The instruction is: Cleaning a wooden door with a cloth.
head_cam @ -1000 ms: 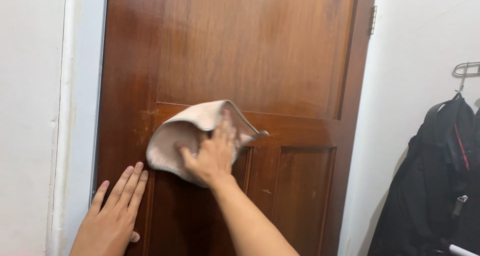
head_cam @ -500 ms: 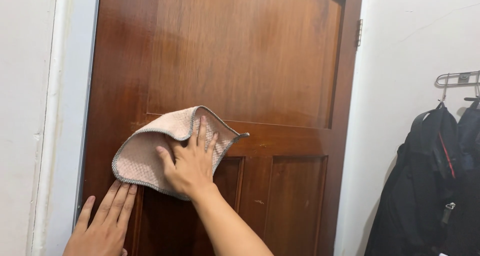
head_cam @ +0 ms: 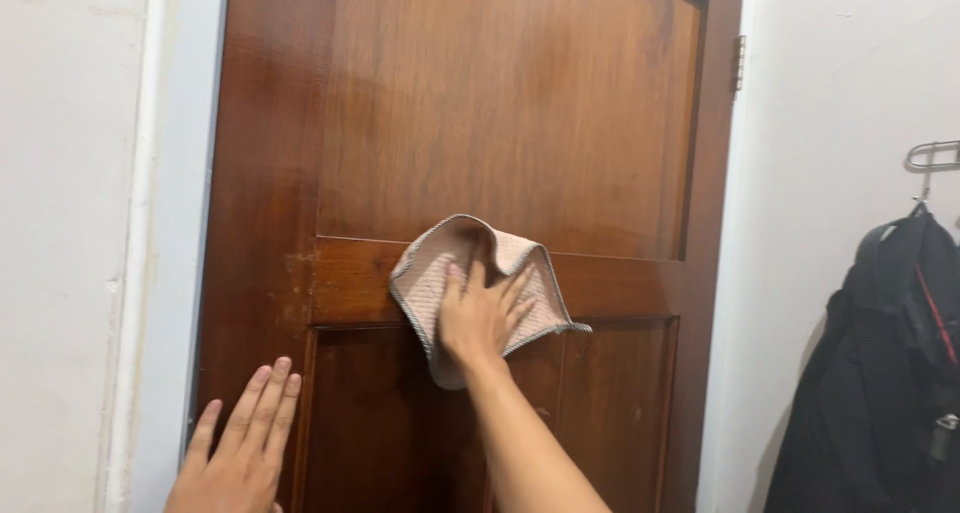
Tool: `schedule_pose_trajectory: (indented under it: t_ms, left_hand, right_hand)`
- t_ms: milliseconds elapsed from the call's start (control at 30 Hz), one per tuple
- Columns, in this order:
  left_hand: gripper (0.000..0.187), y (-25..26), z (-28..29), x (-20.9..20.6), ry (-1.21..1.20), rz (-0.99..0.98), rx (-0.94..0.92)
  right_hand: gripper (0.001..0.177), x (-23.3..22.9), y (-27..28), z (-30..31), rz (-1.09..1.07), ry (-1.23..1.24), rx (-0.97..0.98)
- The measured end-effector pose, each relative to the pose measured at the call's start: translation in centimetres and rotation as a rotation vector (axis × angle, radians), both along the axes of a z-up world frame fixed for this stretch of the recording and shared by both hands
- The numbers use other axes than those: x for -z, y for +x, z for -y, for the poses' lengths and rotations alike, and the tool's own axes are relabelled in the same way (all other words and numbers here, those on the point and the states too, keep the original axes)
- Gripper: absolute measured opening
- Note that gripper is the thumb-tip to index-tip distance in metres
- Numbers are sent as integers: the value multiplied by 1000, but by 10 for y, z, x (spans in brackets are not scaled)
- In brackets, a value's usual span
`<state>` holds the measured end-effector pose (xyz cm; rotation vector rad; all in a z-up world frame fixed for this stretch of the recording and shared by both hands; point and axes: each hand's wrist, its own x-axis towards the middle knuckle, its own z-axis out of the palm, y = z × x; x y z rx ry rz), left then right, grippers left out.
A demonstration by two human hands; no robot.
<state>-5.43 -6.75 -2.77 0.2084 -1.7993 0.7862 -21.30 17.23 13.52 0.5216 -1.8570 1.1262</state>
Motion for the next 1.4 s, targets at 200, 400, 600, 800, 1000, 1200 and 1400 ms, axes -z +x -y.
schedule_pose_trajectory:
  t_ms: [200,400,600,800,1000,1200,1400]
  left_hand:
    - [126,89,-132,-66,370,535,-492]
    - [119,94,-137,-62,350,571,-522]
    - [119,91,-137,-63,401,584,-526]
    - [124,88,-138,-66,429,632,-548]
    - [127,86,-132,-67,432,636,-525]
    - [129,74,-119,-60,451,589,-465]
    - [126,77,-122,-57,417,573,-495]
  right_hand:
    - [76,24,56,43,-596,133,-42]
    - [64,45,77,-6,-93,667,43]
    - [75,44,-34,-3,-322,44,-58]
    - [64,13,52,17,-314,112,-32]
    - [54,38,53,4,-366,365,-191]
    - [52,9,50,17,-337,191,-143]
    - [51,5,94,28,-279,461,-57]
